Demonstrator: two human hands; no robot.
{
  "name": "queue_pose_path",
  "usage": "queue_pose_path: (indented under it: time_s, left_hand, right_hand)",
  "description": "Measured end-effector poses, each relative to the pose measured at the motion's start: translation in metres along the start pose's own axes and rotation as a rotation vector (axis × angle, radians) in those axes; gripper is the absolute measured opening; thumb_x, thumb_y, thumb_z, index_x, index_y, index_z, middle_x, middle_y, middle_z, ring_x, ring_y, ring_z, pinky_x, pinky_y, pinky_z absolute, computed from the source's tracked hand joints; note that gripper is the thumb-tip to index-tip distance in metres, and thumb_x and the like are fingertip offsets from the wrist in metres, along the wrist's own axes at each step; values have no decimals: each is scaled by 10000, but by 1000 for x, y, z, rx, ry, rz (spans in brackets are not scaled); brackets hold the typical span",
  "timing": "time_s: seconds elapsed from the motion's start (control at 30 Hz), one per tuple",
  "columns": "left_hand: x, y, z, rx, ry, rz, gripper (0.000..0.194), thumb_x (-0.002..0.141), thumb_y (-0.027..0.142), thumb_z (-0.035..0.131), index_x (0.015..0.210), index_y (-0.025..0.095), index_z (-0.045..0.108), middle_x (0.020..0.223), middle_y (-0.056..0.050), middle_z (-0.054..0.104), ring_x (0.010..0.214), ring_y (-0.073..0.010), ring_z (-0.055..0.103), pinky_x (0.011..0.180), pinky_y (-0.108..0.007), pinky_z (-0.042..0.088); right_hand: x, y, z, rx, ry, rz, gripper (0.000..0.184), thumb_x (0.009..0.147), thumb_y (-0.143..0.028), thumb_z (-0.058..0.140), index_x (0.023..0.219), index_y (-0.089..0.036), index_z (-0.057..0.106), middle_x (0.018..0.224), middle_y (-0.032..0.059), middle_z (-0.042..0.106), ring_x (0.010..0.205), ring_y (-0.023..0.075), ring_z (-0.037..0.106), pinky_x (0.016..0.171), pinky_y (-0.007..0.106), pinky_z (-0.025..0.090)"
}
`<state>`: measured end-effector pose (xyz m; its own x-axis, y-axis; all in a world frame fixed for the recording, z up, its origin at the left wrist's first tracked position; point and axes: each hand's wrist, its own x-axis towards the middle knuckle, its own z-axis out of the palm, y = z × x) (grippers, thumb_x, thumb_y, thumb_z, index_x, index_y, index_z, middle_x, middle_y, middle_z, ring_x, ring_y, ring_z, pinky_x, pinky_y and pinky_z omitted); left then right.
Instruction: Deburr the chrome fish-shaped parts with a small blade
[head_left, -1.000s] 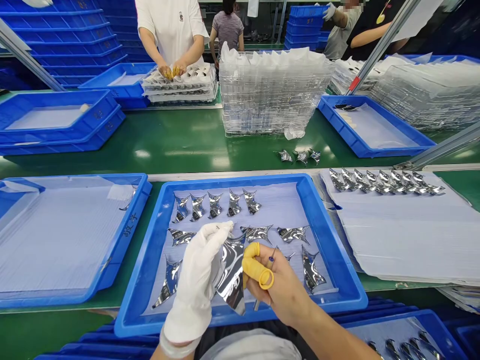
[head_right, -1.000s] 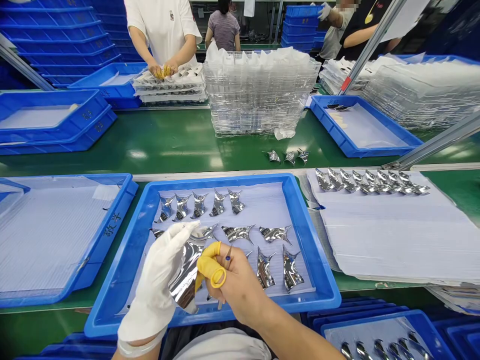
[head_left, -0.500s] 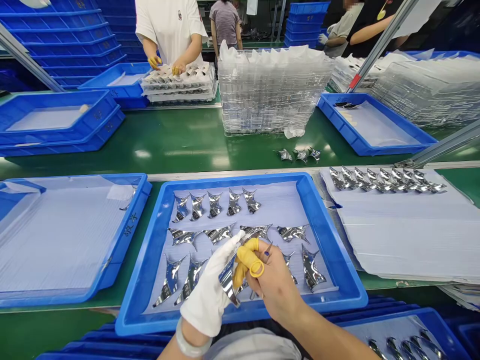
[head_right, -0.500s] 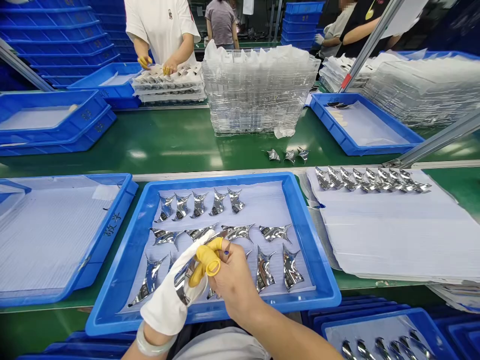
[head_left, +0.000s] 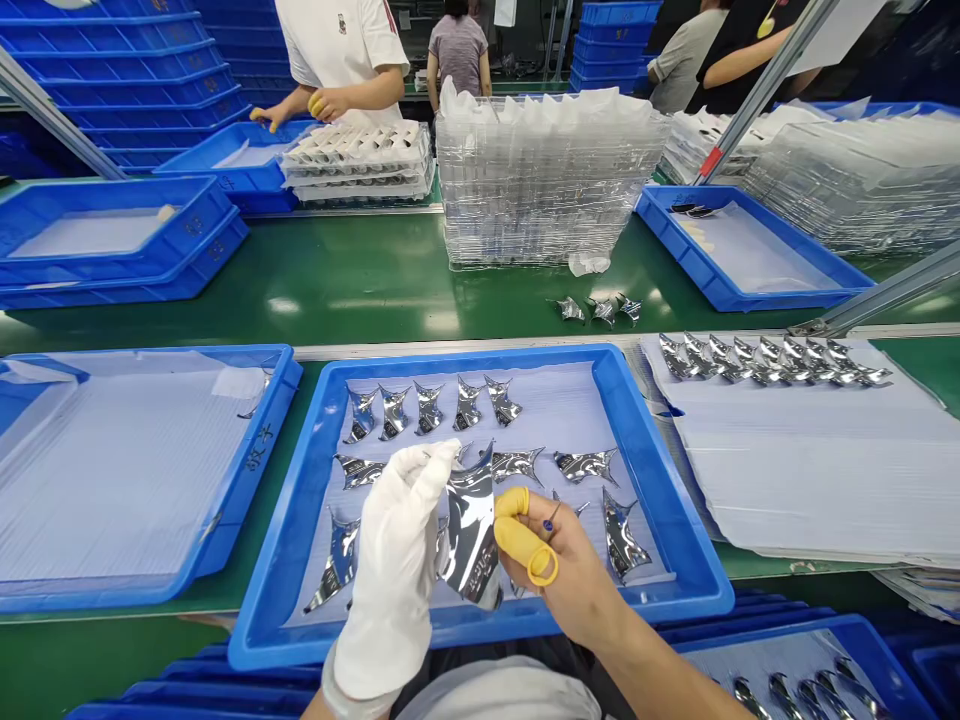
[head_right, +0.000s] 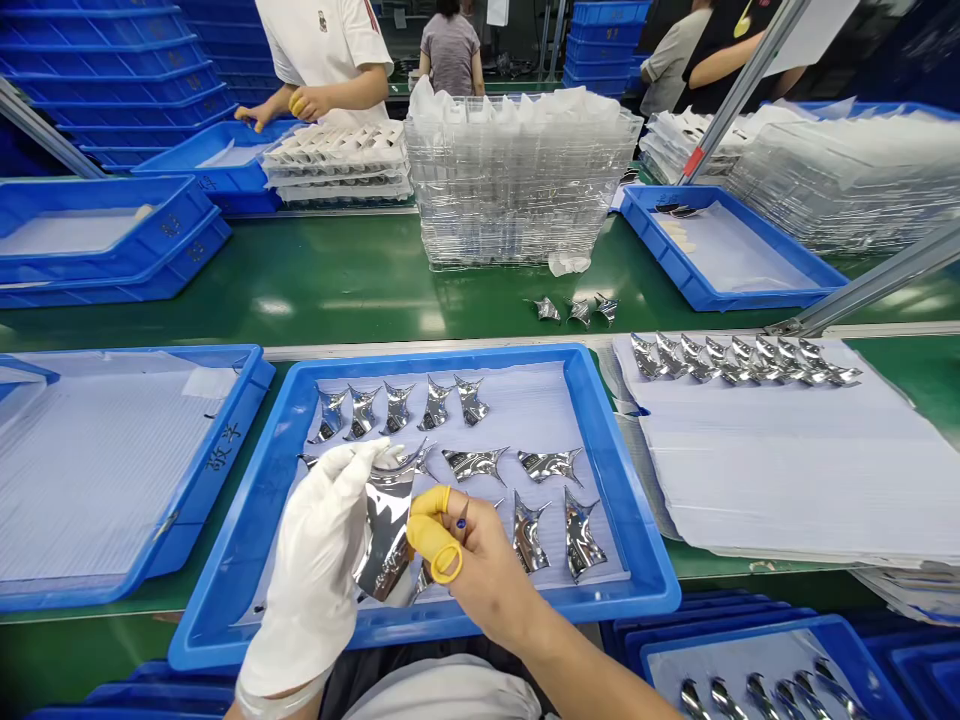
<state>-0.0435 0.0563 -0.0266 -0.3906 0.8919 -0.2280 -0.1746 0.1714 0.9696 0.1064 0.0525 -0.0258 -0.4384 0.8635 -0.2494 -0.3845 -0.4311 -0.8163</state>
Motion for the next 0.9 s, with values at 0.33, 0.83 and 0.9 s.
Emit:
queue_pose_path:
  time_s: [0.33, 0.83, 0.9]
  left_hand:
    - [-8, -4, -16, 11, -160, 598, 190, 890, 233, 790, 1035, 355, 796, 939, 47, 794, 946, -188, 687, 1068, -432, 493]
    - [-12, -3, -19, 140, -34, 557, 234, 1013, 237, 617, 1087, 371, 794, 1065, 46, 816, 1097, -228, 708, 1196, -538, 383]
    - [-10, -5, -21, 179, -48, 545, 287, 1042, 223, 563, 1132, 386, 782, 1144, 56, 808, 1196, -219, 679, 1209, -515, 374]
  right_hand:
    - [1, 6, -18, -311, -57, -158, 432, 956, -536, 670, 698, -208, 558, 586, -64, 377, 537, 102, 291, 504, 264, 244]
    - [-6, 14, -25, -1037, 35, -846, 221, 917, -38, 500, 896, -237, 592, 706, 8, 635, 614, 172, 551, 587, 288, 383]
    - [-6, 16, -26, -1119, 62, -910, 272, 871, 3, 506, 960, -233, 606, 753, 27, 683, 662, 190, 610, 603, 291, 406]
